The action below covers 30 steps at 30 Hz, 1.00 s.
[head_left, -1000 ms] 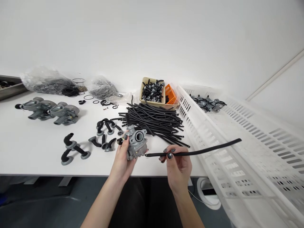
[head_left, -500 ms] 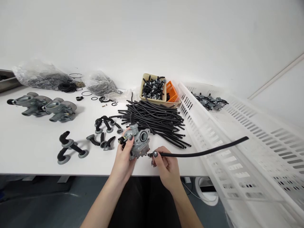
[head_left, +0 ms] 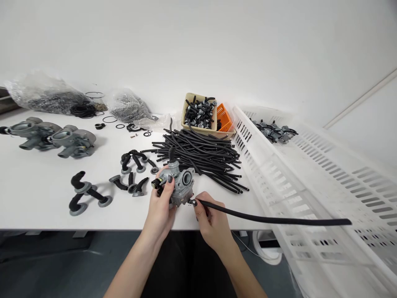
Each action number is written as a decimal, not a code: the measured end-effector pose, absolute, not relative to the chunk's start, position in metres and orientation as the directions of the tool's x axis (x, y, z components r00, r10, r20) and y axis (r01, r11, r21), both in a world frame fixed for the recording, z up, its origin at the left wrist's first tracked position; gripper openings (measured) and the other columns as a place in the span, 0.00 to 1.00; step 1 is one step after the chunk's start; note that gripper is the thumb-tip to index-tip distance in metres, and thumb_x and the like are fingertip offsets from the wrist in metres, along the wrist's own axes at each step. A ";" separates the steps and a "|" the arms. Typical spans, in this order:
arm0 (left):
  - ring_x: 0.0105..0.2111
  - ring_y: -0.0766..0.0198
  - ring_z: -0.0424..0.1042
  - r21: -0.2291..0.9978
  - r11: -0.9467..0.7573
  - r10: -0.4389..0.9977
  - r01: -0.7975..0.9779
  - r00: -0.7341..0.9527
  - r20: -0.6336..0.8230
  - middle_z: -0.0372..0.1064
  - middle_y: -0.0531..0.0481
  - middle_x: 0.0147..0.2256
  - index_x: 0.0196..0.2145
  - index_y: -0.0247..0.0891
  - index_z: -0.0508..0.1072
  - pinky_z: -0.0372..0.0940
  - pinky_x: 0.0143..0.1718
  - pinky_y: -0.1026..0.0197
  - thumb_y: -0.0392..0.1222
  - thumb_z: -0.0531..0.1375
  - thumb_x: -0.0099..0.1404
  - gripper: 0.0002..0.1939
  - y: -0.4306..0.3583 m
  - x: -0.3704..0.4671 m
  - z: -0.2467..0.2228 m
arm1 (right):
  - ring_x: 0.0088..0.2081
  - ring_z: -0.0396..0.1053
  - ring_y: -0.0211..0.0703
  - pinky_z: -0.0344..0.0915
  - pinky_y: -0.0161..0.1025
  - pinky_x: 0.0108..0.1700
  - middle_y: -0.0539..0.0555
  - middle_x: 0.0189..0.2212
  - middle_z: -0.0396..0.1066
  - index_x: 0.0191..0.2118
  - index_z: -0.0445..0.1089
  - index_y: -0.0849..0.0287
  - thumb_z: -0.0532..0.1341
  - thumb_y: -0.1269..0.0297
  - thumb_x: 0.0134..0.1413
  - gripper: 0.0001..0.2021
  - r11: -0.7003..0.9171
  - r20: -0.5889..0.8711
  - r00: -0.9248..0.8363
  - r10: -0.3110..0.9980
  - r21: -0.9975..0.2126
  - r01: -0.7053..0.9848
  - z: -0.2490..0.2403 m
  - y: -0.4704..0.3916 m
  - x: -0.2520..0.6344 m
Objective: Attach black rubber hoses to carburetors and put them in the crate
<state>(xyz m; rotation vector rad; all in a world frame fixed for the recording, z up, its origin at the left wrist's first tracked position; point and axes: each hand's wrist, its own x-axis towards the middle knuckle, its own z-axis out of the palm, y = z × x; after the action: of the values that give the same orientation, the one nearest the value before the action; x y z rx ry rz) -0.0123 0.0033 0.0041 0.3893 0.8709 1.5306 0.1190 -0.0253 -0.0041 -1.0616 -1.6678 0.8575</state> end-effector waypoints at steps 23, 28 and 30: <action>0.45 0.47 0.77 0.719 0.216 0.976 -0.661 0.139 -0.166 0.78 0.43 0.43 0.57 0.40 0.70 0.74 0.42 0.54 0.41 0.73 0.51 0.36 -0.008 -0.023 -0.003 | 0.38 0.73 0.45 0.66 0.41 0.39 0.54 0.37 0.77 0.39 0.74 0.54 0.74 0.63 0.41 0.16 0.364 0.315 0.299 0.901 -0.923 -0.125 -0.012 -0.016 0.123; 0.45 0.47 0.77 0.713 0.254 0.964 -0.653 0.227 -0.135 0.79 0.43 0.43 0.56 0.41 0.72 0.73 0.43 0.54 0.47 0.72 0.53 0.33 -0.004 -0.025 -0.004 | 0.43 0.74 0.50 0.68 0.46 0.45 0.54 0.41 0.80 0.48 0.77 0.48 0.73 0.65 0.43 0.22 0.306 0.278 0.190 0.942 -0.942 -0.136 -0.016 -0.016 0.126; 0.43 0.46 0.78 0.702 0.275 0.958 -0.657 0.246 -0.145 0.79 0.42 0.41 0.53 0.39 0.74 0.73 0.43 0.52 0.55 0.70 0.53 0.32 -0.005 -0.024 0.000 | 0.48 0.73 0.52 0.69 0.48 0.47 0.54 0.44 0.80 0.49 0.77 0.46 0.73 0.64 0.45 0.22 0.319 0.302 0.131 0.944 -0.937 -0.140 -0.017 -0.015 0.128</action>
<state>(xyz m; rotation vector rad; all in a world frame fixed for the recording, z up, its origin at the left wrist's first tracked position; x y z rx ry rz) -0.0237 -0.0051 -0.0001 0.5722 0.6304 1.1877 0.1284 -0.0151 -0.0170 -0.9115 -1.1496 0.9712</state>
